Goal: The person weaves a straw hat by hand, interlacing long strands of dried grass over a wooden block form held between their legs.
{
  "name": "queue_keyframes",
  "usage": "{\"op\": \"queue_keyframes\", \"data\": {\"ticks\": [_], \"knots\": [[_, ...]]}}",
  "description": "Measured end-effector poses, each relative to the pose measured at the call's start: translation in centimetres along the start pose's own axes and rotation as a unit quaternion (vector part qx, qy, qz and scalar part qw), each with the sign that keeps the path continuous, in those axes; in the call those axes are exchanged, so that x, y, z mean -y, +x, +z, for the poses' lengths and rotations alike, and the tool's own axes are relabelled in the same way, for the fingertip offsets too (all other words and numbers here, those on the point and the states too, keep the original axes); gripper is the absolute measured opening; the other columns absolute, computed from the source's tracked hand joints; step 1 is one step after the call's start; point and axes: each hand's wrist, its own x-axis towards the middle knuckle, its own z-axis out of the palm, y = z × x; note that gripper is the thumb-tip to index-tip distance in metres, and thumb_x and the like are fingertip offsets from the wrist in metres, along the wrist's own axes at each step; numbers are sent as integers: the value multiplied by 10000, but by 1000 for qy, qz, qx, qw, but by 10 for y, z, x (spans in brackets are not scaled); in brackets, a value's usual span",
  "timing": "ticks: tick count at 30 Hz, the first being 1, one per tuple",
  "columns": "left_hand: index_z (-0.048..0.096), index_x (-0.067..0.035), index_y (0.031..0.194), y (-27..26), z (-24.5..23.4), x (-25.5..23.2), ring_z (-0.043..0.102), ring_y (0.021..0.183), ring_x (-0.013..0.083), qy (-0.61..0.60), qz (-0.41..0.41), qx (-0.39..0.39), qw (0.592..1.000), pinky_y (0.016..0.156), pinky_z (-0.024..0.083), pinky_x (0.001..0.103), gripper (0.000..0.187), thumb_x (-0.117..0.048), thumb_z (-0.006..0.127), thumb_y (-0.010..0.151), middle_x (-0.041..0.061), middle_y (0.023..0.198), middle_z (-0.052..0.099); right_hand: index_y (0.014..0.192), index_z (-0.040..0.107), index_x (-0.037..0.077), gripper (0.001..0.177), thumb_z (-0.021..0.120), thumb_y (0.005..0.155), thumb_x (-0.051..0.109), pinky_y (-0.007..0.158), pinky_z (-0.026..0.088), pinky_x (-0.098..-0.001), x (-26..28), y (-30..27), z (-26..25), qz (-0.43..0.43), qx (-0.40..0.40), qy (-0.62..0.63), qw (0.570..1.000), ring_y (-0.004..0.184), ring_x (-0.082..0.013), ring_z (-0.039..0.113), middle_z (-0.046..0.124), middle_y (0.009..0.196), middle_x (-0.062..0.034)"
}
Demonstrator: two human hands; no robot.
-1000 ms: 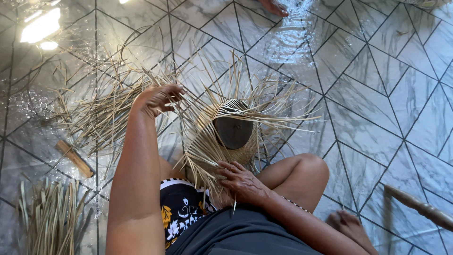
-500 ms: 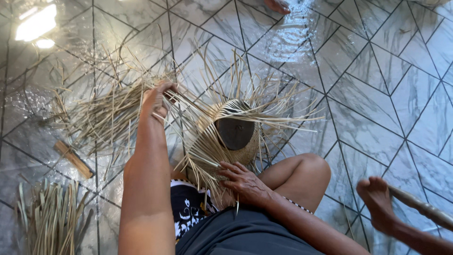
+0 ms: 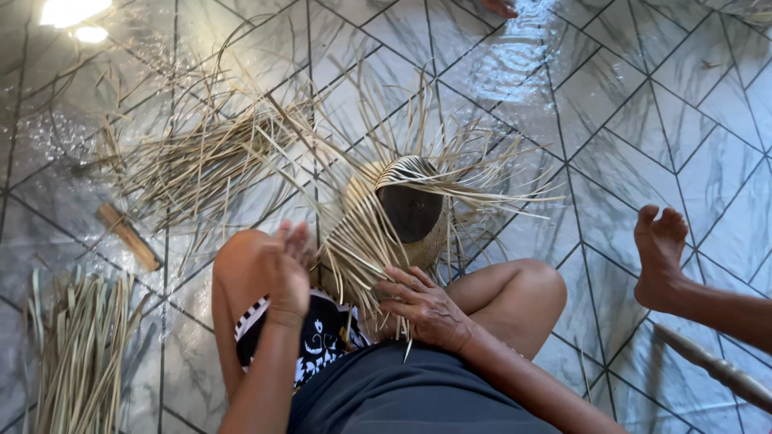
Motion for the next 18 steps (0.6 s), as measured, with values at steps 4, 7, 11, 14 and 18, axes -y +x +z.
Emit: {"op": "queue_keyframes", "data": {"ticks": [4, 7, 11, 14, 18], "knots": [[539, -117, 1454, -6, 2, 38, 549, 1312, 243, 318, 240, -54, 916, 1080, 452, 364, 739, -379, 857, 841, 117, 1364, 586, 1079, 719, 181, 170, 585, 976, 207, 1126, 347, -505, 8, 3, -10, -4, 7, -22, 1000, 1420, -338, 500, 629, 1420, -56], [665, -151, 1351, -10, 20, 46, 590, 1264, 312, 423, 329, -101, 838, 1078, 456, 435, 737, -406, 972, 731, 123, 1291, 616, 1235, 661, 243, 381, 621, 862, 173, 1135, 290, -531, 7, -9, -31, 11, 87, -36, 996, 1469, -344, 397, 533, 1511, -30], [570, -36, 1419, -1, 37, 53, 625, 1226, 330, 328, 196, -81, 920, 1086, 430, 485, 762, -393, 898, 831, 205, 1258, 667, 1419, 612, 215, 674, 684, 763, 83, 1048, 256, -762, 22, 27, -105, 141, 269, 172, 937, 1465, -521, 267, 489, 1551, -135], [664, -126, 834, -11, 70, 37, 373, 415, 75, 296, 163, -61, 939, 533, 424, 329, 346, -417, 771, 988, -69, 475, 431, 1398, 636, 185, 516, 665, 912, 354, 1051, 418, -655, 9, 47, -115, 303, 103, 311, 895, 1328, -467, 538, 625, 1391, -207], [786, -146, 932, 19, 43, 80, 524, 820, 9, 243, 228, -66, 941, 782, 505, 275, 145, -288, 810, 950, -39, 770, 716, 1425, 544, 133, 488, 593, 1014, 392, 918, 559, -500, -24, 50, -48, 405, -37, 287, 867, 1157, -389, 693, 685, 1251, -215]]}}
